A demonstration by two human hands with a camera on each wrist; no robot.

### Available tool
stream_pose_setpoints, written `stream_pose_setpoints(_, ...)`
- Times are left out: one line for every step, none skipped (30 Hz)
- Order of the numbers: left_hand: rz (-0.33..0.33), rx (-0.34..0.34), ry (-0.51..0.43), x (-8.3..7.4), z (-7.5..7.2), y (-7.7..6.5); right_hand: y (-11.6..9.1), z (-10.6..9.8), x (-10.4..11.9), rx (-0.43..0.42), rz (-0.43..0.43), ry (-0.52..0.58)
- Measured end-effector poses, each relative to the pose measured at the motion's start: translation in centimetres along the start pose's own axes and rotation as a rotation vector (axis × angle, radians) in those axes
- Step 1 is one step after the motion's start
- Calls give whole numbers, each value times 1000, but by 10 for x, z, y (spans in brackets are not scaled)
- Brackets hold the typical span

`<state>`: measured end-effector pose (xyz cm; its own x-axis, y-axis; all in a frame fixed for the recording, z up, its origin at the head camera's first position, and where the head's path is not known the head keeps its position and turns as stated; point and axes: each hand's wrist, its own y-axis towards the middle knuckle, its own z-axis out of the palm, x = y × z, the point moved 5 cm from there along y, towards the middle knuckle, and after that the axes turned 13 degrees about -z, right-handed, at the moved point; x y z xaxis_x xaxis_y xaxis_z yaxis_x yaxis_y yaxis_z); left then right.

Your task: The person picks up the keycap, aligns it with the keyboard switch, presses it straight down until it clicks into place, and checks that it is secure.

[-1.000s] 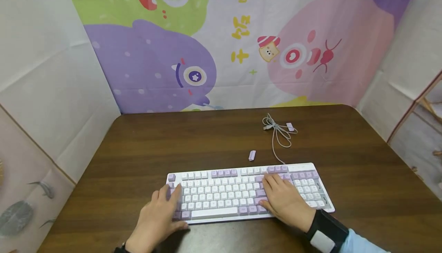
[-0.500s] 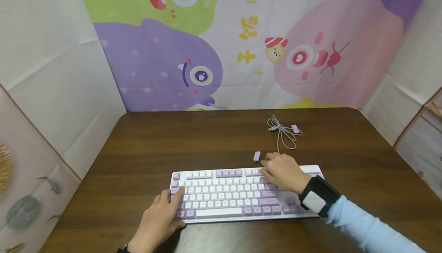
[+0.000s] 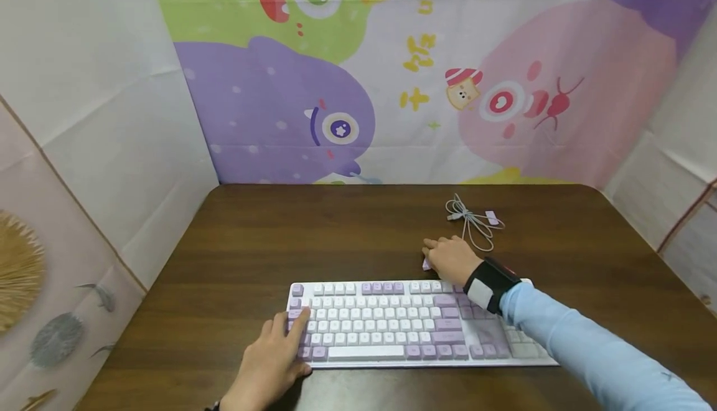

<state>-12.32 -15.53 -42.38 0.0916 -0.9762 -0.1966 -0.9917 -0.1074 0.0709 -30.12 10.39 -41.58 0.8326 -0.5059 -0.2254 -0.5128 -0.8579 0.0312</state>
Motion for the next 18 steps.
stream_pose_setpoints(0, 0, 0, 0, 0, 0, 1, 1, -1, -1, -11, -4)
stream_pose_setpoints(0, 0, 0, 0, 0, 0, 2, 1, -1, -7, -21, 0)
stream_pose_setpoints(0, -1, -1, 0, 0, 0, 3, 1, -1, -14, -29, 9)
stream_pose_setpoints(1, -2, -1, 0, 0, 0, 3, 1, 0, -27, -37, 12)
stream_pose_setpoints(1, -3, -2, 0, 0, 0, 3, 1, 0, -40, -46, 9)
stream_pose_setpoints(2, -4, -3, 0, 0, 0, 3, 1, 0, -56, -51, 8)
stream_pose_setpoints(2, -5, -3, 0, 0, 0, 3, 1, 0, -71, -54, 4)
stream_pose_setpoints(3, -4, -4, 0, 0, 0, 2, 2, 1, -83, -54, -1)
stream_pose_setpoints(3, -5, -5, -1, 0, 0, 2, 3, 1, -95, -56, -9)
stream_pose_setpoints(4, -6, -6, -1, 0, 0, 2, 4, 0, -106, -61, -24)
stream_pose_setpoints(4, -6, -7, -1, 0, 0, 1, 5, 0, -116, -64, -35)
stream_pose_setpoints(3, -5, -8, -1, 0, 1, 0, 6, -1, -128, -66, -41)
stream_pose_setpoints(1, -3, -9, -1, 0, 1, 0, 7, -1, -135, -70, -48)
stream_pose_setpoints(-2, -1, -10, 0, 0, 1, -1, 7, -2, -141, -71, -52)
stream_pose_setpoints(-5, 0, -11, 0, 0, 1, -1, 7, -3, -147, -71, -50)
stream_pose_setpoints(-7, 1, -12, 0, 0, 1, -2, 6, -4, -150, -66, -42)
stream_pose_setpoints(-9, 1, -11, 0, 0, 1, -4, 4, -6, -151, -60, -26)
stream_pose_setpoints(-10, 0, -11, 1, 0, 1, -5, 3, -8, -150, -52, -11)
